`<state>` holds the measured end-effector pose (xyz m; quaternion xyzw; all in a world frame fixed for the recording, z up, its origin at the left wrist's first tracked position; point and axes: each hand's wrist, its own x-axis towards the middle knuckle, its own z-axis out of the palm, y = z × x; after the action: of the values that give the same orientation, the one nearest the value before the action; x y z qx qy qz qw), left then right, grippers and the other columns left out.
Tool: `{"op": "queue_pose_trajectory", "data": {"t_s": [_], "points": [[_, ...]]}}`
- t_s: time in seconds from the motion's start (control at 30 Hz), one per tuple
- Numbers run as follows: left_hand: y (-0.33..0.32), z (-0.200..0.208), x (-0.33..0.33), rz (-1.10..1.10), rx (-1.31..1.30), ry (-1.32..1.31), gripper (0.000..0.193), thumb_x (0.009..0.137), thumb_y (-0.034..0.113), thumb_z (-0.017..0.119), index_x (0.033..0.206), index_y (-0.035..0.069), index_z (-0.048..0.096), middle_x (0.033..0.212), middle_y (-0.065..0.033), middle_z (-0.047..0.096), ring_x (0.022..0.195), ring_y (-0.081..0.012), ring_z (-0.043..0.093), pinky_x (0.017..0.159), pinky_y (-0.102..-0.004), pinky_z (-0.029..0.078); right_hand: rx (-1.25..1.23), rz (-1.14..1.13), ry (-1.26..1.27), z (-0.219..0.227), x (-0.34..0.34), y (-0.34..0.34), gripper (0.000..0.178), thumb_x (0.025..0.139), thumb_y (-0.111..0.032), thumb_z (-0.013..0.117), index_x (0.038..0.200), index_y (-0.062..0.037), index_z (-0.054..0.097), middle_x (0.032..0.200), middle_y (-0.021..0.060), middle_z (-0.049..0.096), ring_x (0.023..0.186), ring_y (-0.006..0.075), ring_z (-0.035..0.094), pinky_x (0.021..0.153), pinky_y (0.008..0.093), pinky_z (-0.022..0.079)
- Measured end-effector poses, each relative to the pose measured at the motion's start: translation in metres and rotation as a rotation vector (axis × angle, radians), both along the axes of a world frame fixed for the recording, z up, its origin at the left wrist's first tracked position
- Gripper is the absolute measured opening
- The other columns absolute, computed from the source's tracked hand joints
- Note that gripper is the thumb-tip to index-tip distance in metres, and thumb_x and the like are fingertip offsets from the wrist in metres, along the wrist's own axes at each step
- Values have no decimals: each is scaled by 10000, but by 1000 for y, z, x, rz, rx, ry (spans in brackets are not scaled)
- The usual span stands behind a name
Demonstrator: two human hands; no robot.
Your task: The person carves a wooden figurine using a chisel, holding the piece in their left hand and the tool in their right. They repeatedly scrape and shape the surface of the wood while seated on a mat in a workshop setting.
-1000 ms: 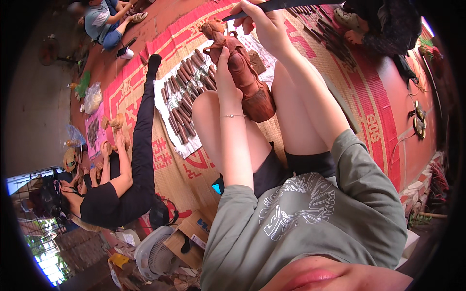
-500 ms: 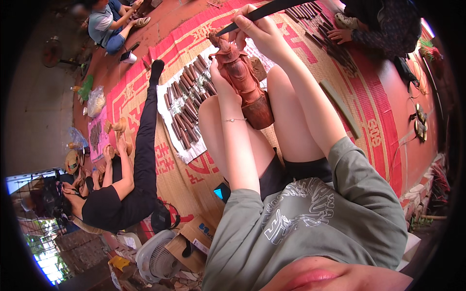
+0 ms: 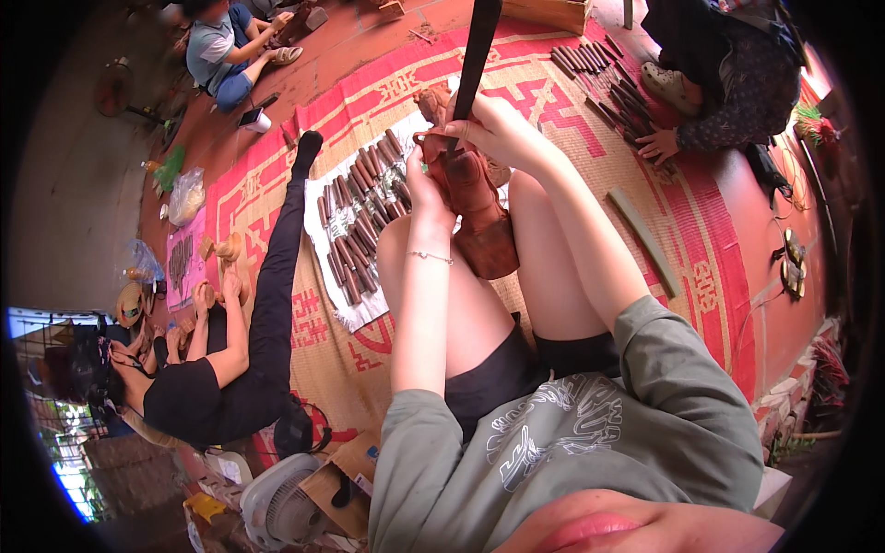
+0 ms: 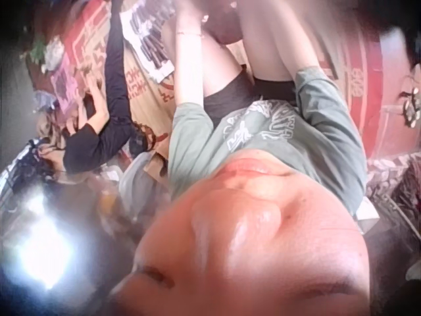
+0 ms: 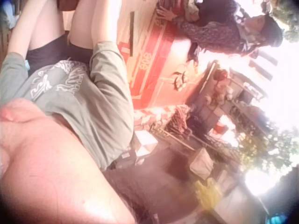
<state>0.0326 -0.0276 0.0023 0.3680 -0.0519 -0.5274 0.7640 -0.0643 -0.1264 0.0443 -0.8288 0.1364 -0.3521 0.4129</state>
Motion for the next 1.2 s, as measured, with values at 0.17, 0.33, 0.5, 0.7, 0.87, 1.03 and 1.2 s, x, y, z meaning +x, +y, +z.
{"op": "queue_pose_trajectory", "data": {"t_s": [0.17,0.33,0.5,0.7,0.87,1.03,1.2], "points": [[-6,-17,4,85,-56,-251,451,933,428,337,1179,89,504,1162,-75,554,1073,-185,541,935,-320,426,-26,33,87,-7,7,0,217,825,-228,637,895,-24,612,778,149,640,746,270,637,659,354,487],[-6,-17,-4,34,-12,-208,457,954,482,334,1086,105,555,947,-33,608,883,-129,582,788,-274,457,-15,89,280,-17,8,-1,277,822,-256,632,942,-8,606,766,171,627,736,318,623,659,389,476],[-8,-24,-3,-15,-95,-206,454,956,469,345,1170,111,524,1086,-44,595,991,-157,571,866,-300,455,-69,-14,321,-21,13,0,233,819,-151,624,1016,-26,619,705,137,609,643,232,598,610,344,471],[-5,-26,-5,41,-123,-195,478,938,481,399,1194,90,500,1139,-46,567,1055,-166,541,912,-313,427,-81,-41,168,-14,8,-7,170,821,-169,634,898,-18,623,687,135,607,637,257,599,592,337,463],[-4,-25,-7,66,-83,-216,536,922,519,401,1231,87,480,1148,-48,562,1055,-174,540,910,-321,433,-103,-11,94,-19,12,-8,172,822,-159,632,909,-11,615,688,152,595,639,250,596,593,345,457],[-1,-22,-8,52,-93,-205,537,922,516,408,1245,92,470,1194,-53,543,1105,-174,510,952,-324,399,-84,-40,45,-9,8,-4,186,821,-146,629,941,-4,612,696,156,601,639,229,598,594,345,459],[0,-17,-13,95,-58,-206,542,925,536,378,1218,91,481,1111,-43,563,1019,-154,543,882,-303,439,23,78,111,-18,10,-9,177,827,-151,630,915,2,623,677,131,604,593,164,564,570,313,452]]}}
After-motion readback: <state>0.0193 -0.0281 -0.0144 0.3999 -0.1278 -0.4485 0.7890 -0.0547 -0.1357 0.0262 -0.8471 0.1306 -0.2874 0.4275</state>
